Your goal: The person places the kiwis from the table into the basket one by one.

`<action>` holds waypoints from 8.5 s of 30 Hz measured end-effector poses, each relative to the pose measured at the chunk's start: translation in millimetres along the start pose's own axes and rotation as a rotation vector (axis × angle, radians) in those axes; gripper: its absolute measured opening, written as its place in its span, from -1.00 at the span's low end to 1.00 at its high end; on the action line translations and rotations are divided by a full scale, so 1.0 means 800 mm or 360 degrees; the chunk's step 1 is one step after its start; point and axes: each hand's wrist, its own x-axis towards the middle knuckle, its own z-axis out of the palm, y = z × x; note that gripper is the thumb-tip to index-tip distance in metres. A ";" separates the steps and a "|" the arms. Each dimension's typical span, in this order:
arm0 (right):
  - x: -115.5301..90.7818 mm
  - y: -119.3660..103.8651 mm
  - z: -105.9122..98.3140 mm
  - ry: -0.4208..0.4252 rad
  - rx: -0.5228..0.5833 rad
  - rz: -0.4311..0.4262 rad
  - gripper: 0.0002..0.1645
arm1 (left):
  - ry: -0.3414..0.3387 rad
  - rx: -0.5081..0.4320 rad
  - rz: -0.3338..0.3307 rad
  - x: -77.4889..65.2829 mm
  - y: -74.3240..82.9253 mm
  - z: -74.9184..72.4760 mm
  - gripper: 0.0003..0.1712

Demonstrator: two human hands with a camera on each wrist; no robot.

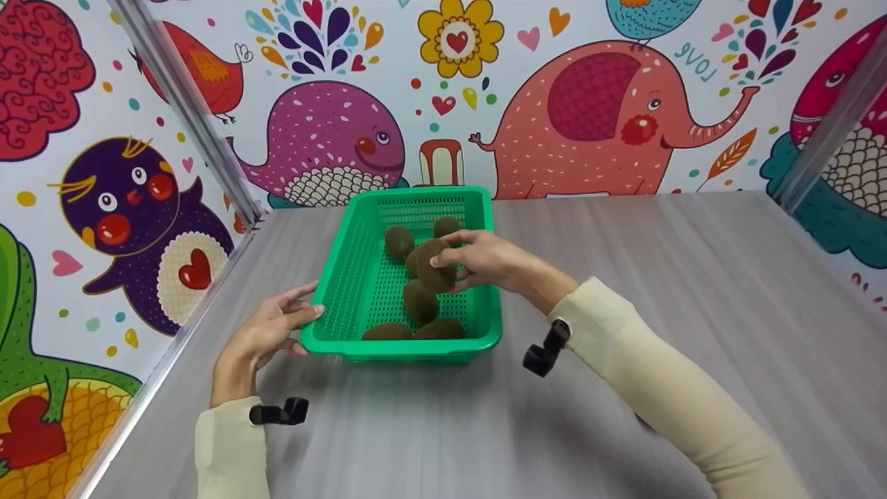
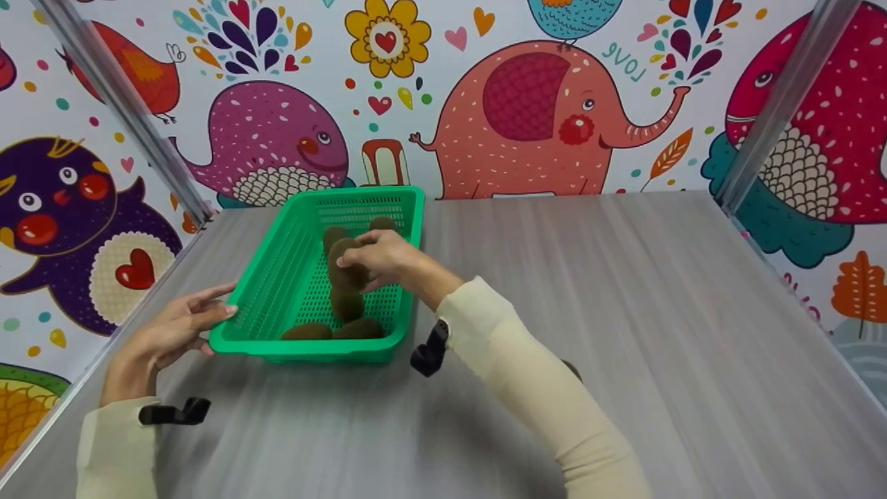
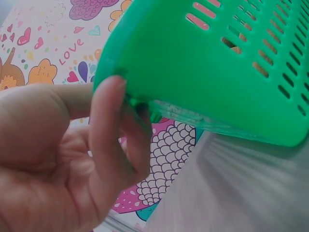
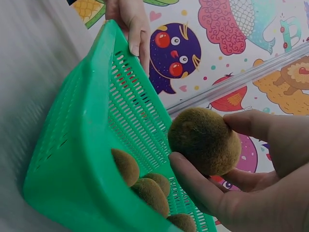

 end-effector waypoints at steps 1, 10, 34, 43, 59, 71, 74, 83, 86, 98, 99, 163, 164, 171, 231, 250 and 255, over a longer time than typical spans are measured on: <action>0.002 -0.001 0.002 -0.0004 0.0000 0.0010 -0.28 | -0.0002 -0.0004 0.0001 0.000 0.000 0.000 -0.21; 0.022 0.003 0.024 -0.0035 -0.0087 0.0036 -0.37 | -0.0007 -0.0011 0.0008 0.002 0.003 0.003 -0.21; 0.042 0.016 0.072 -0.0111 -0.0168 0.0056 -0.28 | -0.0015 0.0015 0.0010 -0.001 0.002 0.000 -0.22; 0.041 0.013 0.081 -0.0114 -0.0265 0.0058 -0.27 | -0.0016 -0.0022 0.0014 0.001 0.004 0.000 -0.23; 0.024 0.009 0.069 -0.0214 -0.0275 0.0074 -0.38 | -0.0033 0.0001 0.0009 0.001 0.006 0.002 -0.24; -0.027 0.000 0.036 -0.0155 -0.0303 -0.0129 -0.53 | -0.0017 0.0039 -0.0001 -0.002 0.004 0.000 -0.20; -0.043 -0.002 0.031 -0.0137 -0.0319 -0.0198 -0.53 | -0.0013 0.0046 -0.0005 -0.002 0.004 -0.001 -0.20; -0.076 -0.001 0.014 0.0053 -0.0305 -0.0384 -0.41 | -0.0012 0.0043 -0.0002 -0.003 0.003 0.001 -0.20; -0.085 0.001 0.008 0.0114 -0.0298 -0.0411 -0.40 | -0.0002 0.0047 0.0000 -0.002 0.003 0.001 -0.19; -0.116 0.030 -0.026 0.0267 -0.0351 -0.0550 -0.41 | -0.0012 0.0038 -0.0008 -0.004 0.003 0.001 -0.19; -0.118 0.033 -0.029 0.0299 -0.0354 -0.0556 -0.42 | -0.0015 0.0035 -0.0007 -0.004 0.003 0.001 -0.19; -0.219 0.202 -0.198 0.0223 -0.0728 -0.0104 -0.21 | -0.0026 0.0043 -0.0001 -0.002 0.001 -0.001 -0.18; -0.219 0.203 -0.199 0.0218 -0.0735 -0.0096 -0.20 | -0.0025 0.0045 -0.0001 -0.002 0.001 -0.001 -0.18; -0.216 0.215 -0.202 0.0109 -0.0734 -0.0053 -0.20 | -0.0019 0.0055 0.0003 -0.002 0.002 0.000 -0.18; -0.168 0.189 -0.169 -0.0043 0.0340 -0.0251 -0.37 | -0.0031 0.0032 0.0022 -0.004 0.003 -0.001 -0.18; -0.135 0.133 -0.136 -0.0009 0.0477 -0.0290 -0.53 | -0.0035 0.0049 0.0014 -0.003 0.005 0.000 -0.18; -0.126 0.126 -0.132 0.0028 0.0494 -0.0287 -0.50 | -0.0028 0.0051 0.0009 -0.002 0.005 0.001 -0.18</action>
